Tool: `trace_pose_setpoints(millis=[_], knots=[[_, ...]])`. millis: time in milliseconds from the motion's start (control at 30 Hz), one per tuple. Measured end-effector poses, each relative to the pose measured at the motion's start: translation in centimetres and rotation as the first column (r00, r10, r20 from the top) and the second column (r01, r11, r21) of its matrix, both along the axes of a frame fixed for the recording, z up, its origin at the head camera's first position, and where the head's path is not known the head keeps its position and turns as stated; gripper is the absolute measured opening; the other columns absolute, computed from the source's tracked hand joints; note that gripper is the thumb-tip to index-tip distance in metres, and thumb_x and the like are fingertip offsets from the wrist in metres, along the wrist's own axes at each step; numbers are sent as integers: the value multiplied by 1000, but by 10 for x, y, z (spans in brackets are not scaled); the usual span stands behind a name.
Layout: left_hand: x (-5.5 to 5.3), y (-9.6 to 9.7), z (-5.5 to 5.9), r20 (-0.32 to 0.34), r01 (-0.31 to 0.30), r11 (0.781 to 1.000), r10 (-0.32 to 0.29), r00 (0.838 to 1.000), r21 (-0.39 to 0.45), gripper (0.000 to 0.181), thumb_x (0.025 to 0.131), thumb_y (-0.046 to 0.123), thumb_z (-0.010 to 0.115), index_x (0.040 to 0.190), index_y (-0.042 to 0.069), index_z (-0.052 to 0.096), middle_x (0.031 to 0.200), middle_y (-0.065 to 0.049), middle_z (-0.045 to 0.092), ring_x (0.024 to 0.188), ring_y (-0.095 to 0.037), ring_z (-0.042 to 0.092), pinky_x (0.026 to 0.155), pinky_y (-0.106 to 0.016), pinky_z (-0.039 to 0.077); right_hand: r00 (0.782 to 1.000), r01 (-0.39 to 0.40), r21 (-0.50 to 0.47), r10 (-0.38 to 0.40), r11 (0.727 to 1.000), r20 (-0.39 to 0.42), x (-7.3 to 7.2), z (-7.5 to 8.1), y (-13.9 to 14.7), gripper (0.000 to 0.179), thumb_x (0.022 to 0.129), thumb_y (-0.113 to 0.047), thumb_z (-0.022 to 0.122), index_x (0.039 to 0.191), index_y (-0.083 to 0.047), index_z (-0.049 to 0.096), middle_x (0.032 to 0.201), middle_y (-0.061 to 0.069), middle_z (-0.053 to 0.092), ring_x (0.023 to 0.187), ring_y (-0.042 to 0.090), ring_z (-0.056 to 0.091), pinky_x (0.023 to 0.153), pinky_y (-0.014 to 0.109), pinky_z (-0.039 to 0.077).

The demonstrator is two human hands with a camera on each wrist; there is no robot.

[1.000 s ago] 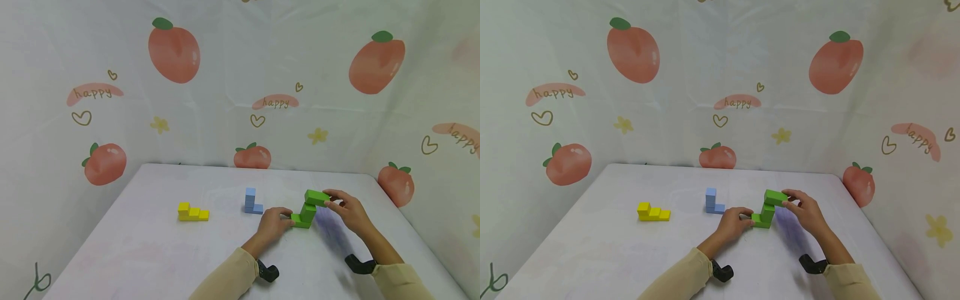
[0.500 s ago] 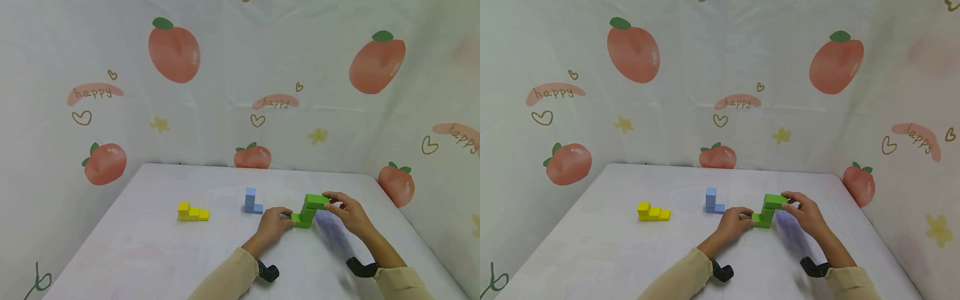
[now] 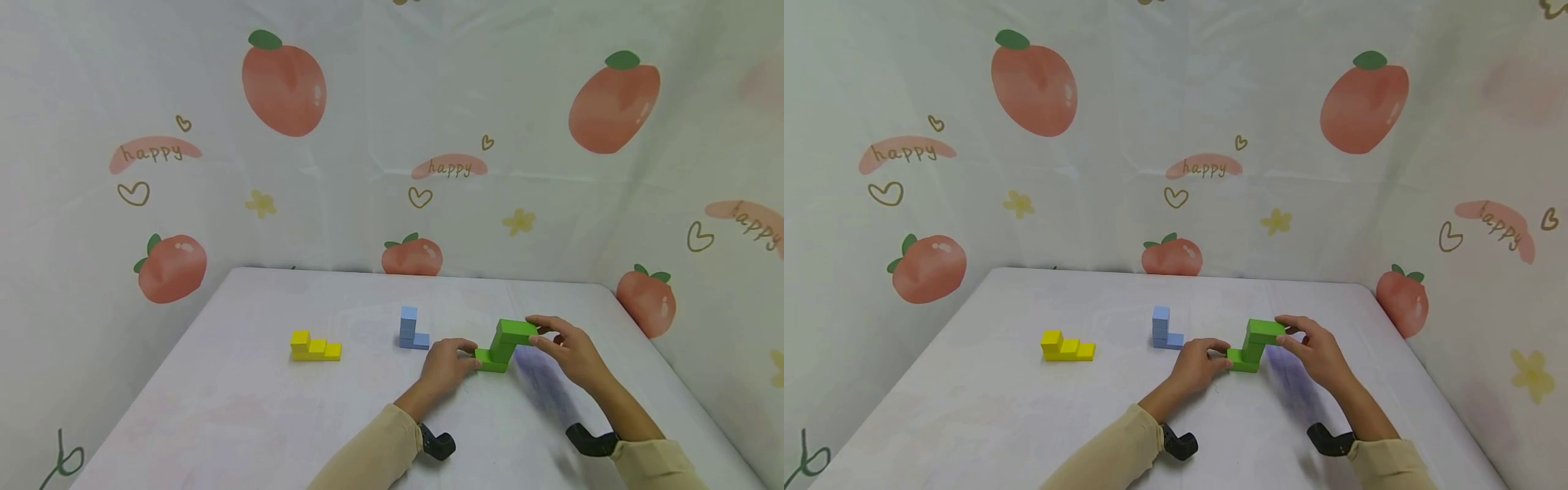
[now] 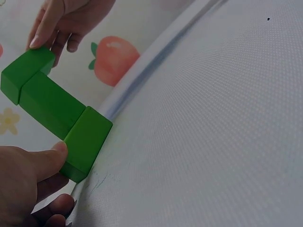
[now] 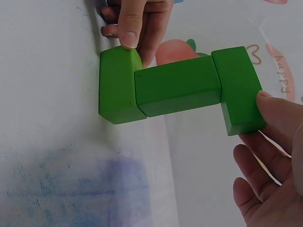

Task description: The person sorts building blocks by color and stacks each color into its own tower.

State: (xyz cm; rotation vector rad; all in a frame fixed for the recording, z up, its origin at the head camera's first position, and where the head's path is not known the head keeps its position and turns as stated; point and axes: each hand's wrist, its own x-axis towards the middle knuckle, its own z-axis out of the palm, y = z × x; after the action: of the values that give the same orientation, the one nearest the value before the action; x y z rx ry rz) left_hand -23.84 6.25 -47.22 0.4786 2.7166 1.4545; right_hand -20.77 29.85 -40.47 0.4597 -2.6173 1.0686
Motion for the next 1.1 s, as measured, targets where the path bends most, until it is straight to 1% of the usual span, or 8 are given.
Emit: trace_pose_setpoints(millis=[400, 633, 767, 967, 1100], knots=[[1, -1, 0, -6, 3, 1000, -3, 1000, -2, 27, 83, 20, 77, 110, 17, 74, 101, 10, 70, 110, -12, 59, 95, -35, 45, 1000, 2, 5, -2, 1000, 7, 0, 0, -1, 35, 93, -10, 66, 127, -2, 61, 113, 12, 64, 93, 2, 50, 69, 21, 43], [0, -1, 0, -3, 7, 1000, -7, 1000, 1, 27, 84, 21, 77, 110, 17, 74, 102, 10, 69, 112, -13, 59, 96, -36, 44, 999, -34, -22, 34, 999, -18, 0, -1, -1, 39, 91, -7, 67, 129, 1, 59, 118, 16, 63, 99, 8, 53, 73, 17, 43], [0, 0, 0, 11, 3, 1000, -3, 1000, 0, 27, 84, 21, 77, 111, 17, 73, 102, 11, 69, 112, -12, 58, 96, -36, 44, 999, -42, -37, 41, 998, -25, 1, -1, -1, 43, 91, -6, 68, 131, 0, 56, 120, 18, 62, 101, 11, 53, 74, 16, 42], [0, -1, 0, 15, 13, 1000, -13, 1000, -9, 29, 85, 22, 76, 113, 18, 72, 103, 12, 68, 112, -11, 58, 97, -36, 44, 1000, -15, -40, 15, 999, -20, 2, -2, 2, 46, 91, -7, 68, 135, -2, 54, 121, 18, 62, 104, 15, 54, 76, 14, 41], [-1, -2, 0, 15, 22, 1000, -21, 1000, -8, 29, 85, 23, 76, 114, 18, 72, 103, 12, 68, 112, -10, 57, 97, -35, 44, 1000, 16, -36, -16, 999, 6, 3, -3, 4, 47, 93, -12, 67, 136, -3, 52, 122, 17, 62, 105, 12, 53, 78, 14, 41]])
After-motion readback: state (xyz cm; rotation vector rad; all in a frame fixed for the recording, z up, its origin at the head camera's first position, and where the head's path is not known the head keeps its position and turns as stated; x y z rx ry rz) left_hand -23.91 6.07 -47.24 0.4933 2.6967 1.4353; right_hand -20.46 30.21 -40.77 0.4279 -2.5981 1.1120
